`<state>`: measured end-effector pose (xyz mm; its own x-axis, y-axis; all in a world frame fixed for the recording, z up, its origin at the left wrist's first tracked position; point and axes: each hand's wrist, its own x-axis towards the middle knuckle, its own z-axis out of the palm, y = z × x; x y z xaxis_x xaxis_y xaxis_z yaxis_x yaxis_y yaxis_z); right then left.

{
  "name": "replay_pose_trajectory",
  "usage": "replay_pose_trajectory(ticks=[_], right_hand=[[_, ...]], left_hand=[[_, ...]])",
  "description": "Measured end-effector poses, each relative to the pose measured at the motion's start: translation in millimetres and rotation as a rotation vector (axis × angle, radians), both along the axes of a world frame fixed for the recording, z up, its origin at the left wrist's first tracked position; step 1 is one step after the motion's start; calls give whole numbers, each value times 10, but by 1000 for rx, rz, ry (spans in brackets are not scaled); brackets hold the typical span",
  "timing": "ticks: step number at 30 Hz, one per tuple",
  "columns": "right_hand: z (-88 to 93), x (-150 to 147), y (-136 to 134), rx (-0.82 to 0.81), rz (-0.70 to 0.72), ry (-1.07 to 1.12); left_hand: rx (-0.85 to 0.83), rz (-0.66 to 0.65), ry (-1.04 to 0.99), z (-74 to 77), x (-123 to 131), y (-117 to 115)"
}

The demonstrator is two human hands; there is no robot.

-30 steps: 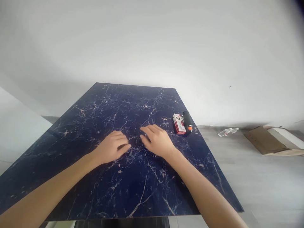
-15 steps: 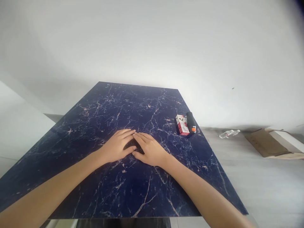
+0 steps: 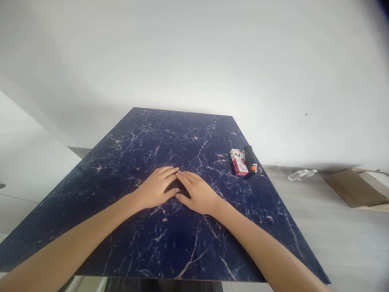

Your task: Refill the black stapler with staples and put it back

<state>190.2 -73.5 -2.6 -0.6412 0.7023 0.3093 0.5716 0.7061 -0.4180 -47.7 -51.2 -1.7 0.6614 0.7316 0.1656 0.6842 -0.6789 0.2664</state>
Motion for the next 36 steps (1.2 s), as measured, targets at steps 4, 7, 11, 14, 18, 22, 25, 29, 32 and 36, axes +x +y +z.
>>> replay_pose_trajectory(ticks=[4, 7, 11, 14, 18, 22, 25, 29, 32, 36], right_hand=[[6, 4, -7, 6, 0, 4], [4, 2, -13, 5, -8, 10], [1, -3, -12, 8, -9, 19], [4, -4, -9, 11, -7, 24], [9, -5, -8, 9, -4, 10], [9, -6, -8, 11, -7, -2], [8, -5, -9, 9, -1, 15], [-3, -2, -7, 18, 11, 31], [-16, 2, -6, 27, 8, 27], [-21, 6, -10, 18, 10, 34]], left_hand=[[-11, -10, -28, 10, -4, -1], [-12, -12, -26, 13, -4, -2], [-15, -21, -42, 14, -4, -3], [-22, -24, -52, 11, -9, -2], [-31, -23, -36, 7, -19, 2], [-30, -26, -26, 2, -21, 4], [-24, -25, -41, 0, -18, 3], [-28, -14, -63, 0, -17, 5], [-24, -22, -66, -4, -18, 9], [-15, -26, -84, -10, -17, 13]])
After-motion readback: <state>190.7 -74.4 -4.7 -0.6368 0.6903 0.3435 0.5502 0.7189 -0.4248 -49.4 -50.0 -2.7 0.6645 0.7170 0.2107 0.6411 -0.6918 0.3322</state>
